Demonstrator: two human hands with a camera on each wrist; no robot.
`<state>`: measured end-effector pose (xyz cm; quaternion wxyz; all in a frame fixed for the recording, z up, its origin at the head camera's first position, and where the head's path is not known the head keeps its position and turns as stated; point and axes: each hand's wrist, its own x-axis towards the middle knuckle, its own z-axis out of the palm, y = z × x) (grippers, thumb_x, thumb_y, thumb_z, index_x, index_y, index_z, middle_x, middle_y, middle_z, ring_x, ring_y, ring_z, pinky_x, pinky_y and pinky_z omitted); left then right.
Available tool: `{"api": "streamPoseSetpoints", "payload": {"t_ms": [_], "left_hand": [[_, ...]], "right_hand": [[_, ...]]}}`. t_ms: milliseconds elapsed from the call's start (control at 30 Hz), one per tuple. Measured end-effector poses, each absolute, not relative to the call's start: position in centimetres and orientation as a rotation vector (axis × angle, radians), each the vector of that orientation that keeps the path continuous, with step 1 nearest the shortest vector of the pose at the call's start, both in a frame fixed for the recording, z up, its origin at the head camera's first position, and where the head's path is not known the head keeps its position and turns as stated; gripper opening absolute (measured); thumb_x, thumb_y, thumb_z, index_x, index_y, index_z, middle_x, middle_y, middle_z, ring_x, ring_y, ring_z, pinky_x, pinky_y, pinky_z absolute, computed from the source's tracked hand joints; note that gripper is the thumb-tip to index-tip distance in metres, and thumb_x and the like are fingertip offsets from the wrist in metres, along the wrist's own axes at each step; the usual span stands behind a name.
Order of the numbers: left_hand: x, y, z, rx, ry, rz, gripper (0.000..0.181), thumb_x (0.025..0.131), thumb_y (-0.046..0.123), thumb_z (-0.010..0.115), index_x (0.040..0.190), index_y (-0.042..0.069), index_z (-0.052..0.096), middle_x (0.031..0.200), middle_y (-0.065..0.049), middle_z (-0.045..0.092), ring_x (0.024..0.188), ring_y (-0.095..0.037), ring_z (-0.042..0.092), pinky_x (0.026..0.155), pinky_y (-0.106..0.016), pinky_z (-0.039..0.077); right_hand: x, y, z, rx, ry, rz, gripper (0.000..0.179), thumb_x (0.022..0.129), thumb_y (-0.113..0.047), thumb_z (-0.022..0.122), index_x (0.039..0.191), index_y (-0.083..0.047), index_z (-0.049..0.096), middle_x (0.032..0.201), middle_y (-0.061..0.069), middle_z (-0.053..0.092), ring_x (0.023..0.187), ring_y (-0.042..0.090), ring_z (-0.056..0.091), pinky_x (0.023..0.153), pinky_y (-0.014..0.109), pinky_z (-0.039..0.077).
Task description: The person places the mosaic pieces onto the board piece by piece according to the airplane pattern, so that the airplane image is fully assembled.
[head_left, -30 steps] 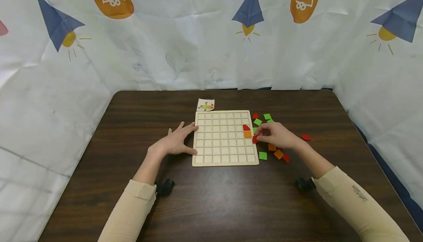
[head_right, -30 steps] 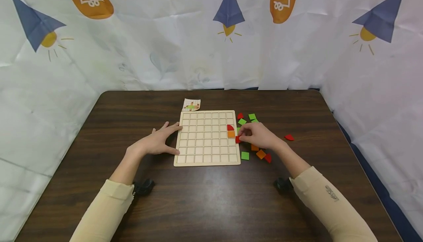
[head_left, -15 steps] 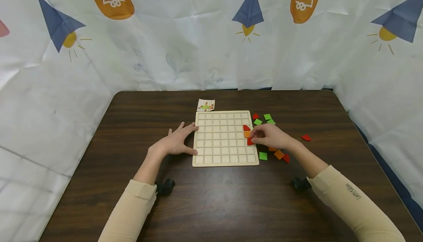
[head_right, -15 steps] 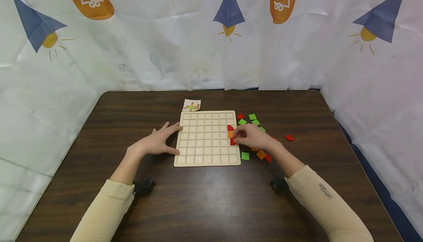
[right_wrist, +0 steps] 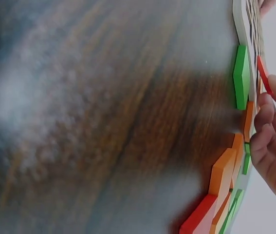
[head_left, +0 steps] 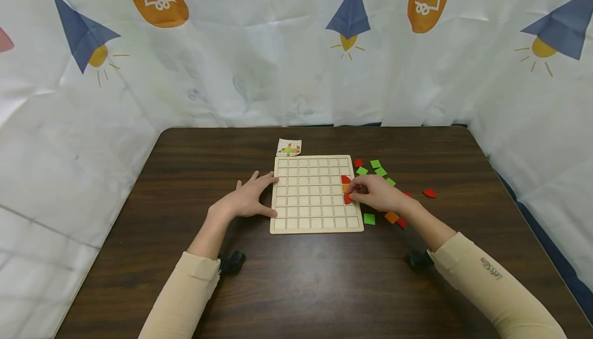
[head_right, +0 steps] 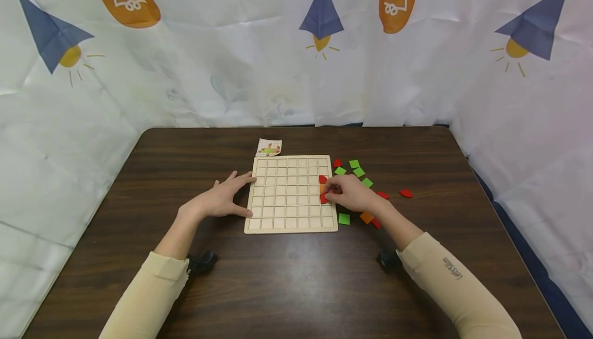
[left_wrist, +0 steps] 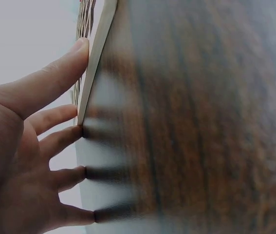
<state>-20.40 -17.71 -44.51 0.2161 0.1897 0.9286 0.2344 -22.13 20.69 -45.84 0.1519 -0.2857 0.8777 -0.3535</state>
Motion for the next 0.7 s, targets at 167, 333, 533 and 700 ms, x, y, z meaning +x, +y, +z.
{"api": "streamPoseSetpoints", "payload": {"t_ms": [167, 333, 533, 700], "left_hand": [[-20.26, -17.65, -44.48, 0.538, 2.613, 0.63, 0.089, 0.085, 0.043, 0.085, 0.157, 0.015, 0.041, 0.169, -0.01, 0.02, 0.155, -0.04, 0.002, 0.112, -0.077, 0.002], [-20.18, -17.79, -44.41, 0.567, 2.659, 0.604, 0.076, 0.09, 0.043, 0.08, 0.152, 0.014, 0.048, 0.168, -0.011, 0.025, 0.155, -0.041, 0.009, 0.113, -0.076, 0.002], [-20.39, -17.74, -44.61, 0.605, 2.741, 0.591, 0.058, 0.095, 0.039, 0.076, 0.143, 0.012, 0.056, 0.161, -0.01, 0.038, 0.152, -0.038, 0.021, 0.113, -0.076, 0.007], [-20.72, -17.57, -44.68, 0.622, 2.752, 0.59, 0.055, 0.093, 0.036, 0.079, 0.137, 0.011, 0.059, 0.161, -0.008, 0.038, 0.151, -0.035, 0.025, 0.113, -0.073, 0.015]], "right_hand": [[-22.06, 20.58, -45.94, -0.867, 2.569, -0.996, 0.008, 0.097, -0.01, 0.072, 0.104, -0.008, 0.073, 0.093, -0.003, 0.066, 0.078, 0.016, 0.056, 0.07, 0.032, 0.05], [-22.11, 20.44, -45.89, -0.89, 2.588, -0.978, 0.007, 0.096, -0.009, 0.073, 0.103, -0.007, 0.073, 0.091, -0.003, 0.065, 0.076, 0.016, 0.055, 0.07, 0.033, 0.049], [-22.05, 20.49, -46.28, -0.897, 2.6, -0.994, 0.007, 0.096, -0.007, 0.073, 0.103, -0.008, 0.072, 0.092, -0.003, 0.064, 0.08, 0.016, 0.056, 0.072, 0.033, 0.05], [-22.09, 20.54, -46.29, -0.908, 2.61, -0.966, 0.008, 0.095, -0.007, 0.074, 0.103, -0.008, 0.073, 0.092, -0.004, 0.065, 0.08, 0.016, 0.057, 0.072, 0.033, 0.052]]}}
